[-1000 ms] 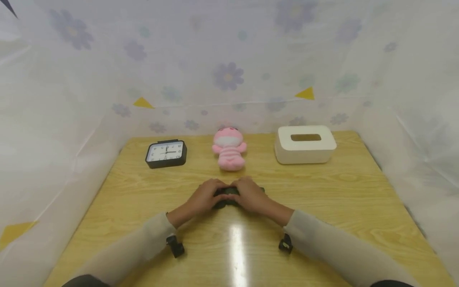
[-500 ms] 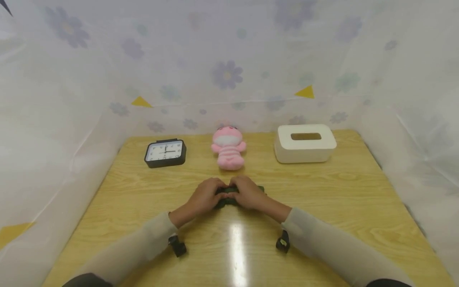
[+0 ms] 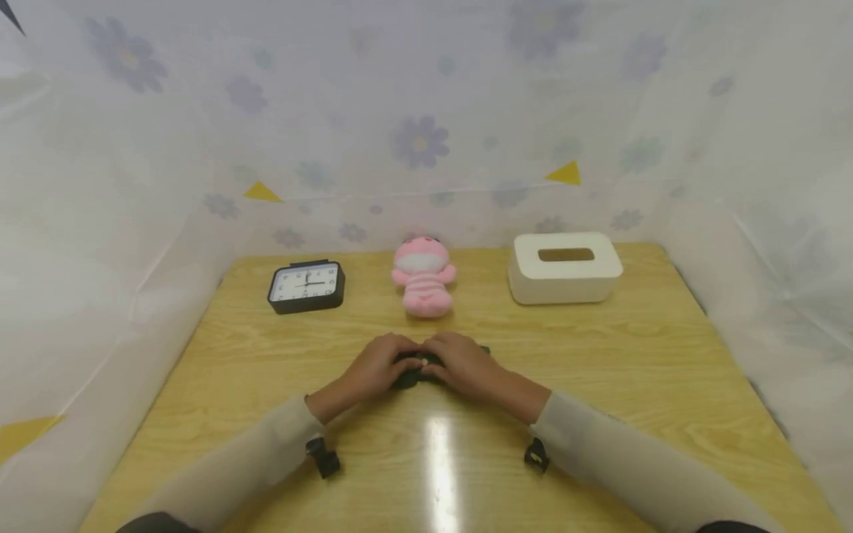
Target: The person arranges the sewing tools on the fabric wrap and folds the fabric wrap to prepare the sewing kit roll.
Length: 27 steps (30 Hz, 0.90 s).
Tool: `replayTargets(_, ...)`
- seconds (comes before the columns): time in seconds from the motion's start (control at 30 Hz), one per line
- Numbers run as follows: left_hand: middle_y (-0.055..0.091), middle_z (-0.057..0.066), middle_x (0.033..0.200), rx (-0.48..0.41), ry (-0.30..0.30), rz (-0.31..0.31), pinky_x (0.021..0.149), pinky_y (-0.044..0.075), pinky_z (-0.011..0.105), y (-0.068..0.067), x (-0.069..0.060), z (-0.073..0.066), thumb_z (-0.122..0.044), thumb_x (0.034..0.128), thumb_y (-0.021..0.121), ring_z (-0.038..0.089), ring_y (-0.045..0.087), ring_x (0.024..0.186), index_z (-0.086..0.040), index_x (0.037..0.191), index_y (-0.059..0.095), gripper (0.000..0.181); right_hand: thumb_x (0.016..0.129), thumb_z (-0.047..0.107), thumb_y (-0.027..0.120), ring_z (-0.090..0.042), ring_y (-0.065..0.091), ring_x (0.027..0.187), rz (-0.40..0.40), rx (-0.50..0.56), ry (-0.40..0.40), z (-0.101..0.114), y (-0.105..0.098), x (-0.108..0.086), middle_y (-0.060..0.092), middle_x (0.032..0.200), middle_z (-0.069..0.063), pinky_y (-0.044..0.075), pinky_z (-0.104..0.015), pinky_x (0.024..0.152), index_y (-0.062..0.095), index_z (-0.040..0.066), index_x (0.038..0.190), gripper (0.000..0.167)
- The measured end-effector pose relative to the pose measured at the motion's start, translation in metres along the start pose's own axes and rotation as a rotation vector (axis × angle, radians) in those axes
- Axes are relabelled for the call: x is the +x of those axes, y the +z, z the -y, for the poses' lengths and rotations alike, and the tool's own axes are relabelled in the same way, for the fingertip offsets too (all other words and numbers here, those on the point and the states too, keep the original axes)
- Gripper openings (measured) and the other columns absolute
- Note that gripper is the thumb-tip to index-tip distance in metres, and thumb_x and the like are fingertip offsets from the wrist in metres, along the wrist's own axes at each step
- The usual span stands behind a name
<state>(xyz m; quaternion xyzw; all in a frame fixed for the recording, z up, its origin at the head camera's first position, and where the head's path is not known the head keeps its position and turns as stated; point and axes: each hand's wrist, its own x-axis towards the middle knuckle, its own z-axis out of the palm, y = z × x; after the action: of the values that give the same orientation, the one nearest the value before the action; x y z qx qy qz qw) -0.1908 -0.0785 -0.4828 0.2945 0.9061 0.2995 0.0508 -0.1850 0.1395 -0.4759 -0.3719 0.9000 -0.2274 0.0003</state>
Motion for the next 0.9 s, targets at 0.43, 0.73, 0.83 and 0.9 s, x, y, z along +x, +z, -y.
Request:
replayTargets(0.43, 0.063, 0.004, 0.115, -0.042, -0.063, -0.096, 0.089, 0.053, 0.037, 0.009, -0.005, -0.004, -0.033, 0.0899, 0.081, 0.019, 0.062, 0.103, -0.012, 0.115, 0.062, 0.038, 0.108, 0.018, 0.057, -0.006, 0.064, 0.076, -0.095, 0.149, 0.118, -0.009, -0.001, 0.007, 0.074, 0.092, 0.001, 0.052, -0.029, 0.07, 0.074, 0.009, 0.104, 0.02)
replayTargets(0.73, 0.068, -0.004, 0.121, 0.064, 0.026, -0.068, 0.095, 0.046, 0.042, 0.014, -0.009, -0.002, -0.038, 0.0922, 0.076, 0.016, 0.059, 0.112, -0.02, 0.131, 0.072, 0.043, 0.109, 0.02, 0.055, -0.006, 0.055, 0.066, -0.078, 0.242, 0.217, -0.011, -0.005, 0.008, 0.07, 0.086, 0.004, 0.046, -0.027, 0.062, 0.073, 0.011, 0.101, 0.022)
replayTargets(0.83, 0.07, -0.003, 0.116, 0.053, 0.04, -0.073, 0.095, 0.049, 0.039, 0.013, -0.007, -0.002, -0.034, 0.0933, 0.075, 0.015, 0.062, 0.11, -0.017, 0.129, 0.073, 0.039, 0.109, 0.02, 0.054, -0.007, 0.053, 0.065, -0.077, 0.246, 0.219, -0.011, -0.005, 0.008, 0.068, 0.083, 0.004, 0.045, -0.027, 0.06, 0.073, 0.009, 0.102, 0.022)
replayTargets(0.9, 0.071, -0.001, 0.116, 0.073, 0.055, -0.074, 0.096, 0.05, 0.039, 0.013, -0.005, -0.002, -0.032, 0.0956, 0.073, 0.016, 0.064, 0.111, -0.014, 0.127, 0.073, 0.036, 0.109, 0.02, 0.054, -0.007, 0.053, 0.066, -0.088, 0.245, 0.218, -0.012, -0.004, 0.008, 0.068, 0.082, 0.004, 0.045, -0.026, 0.061, 0.072, 0.009, 0.103, 0.023)
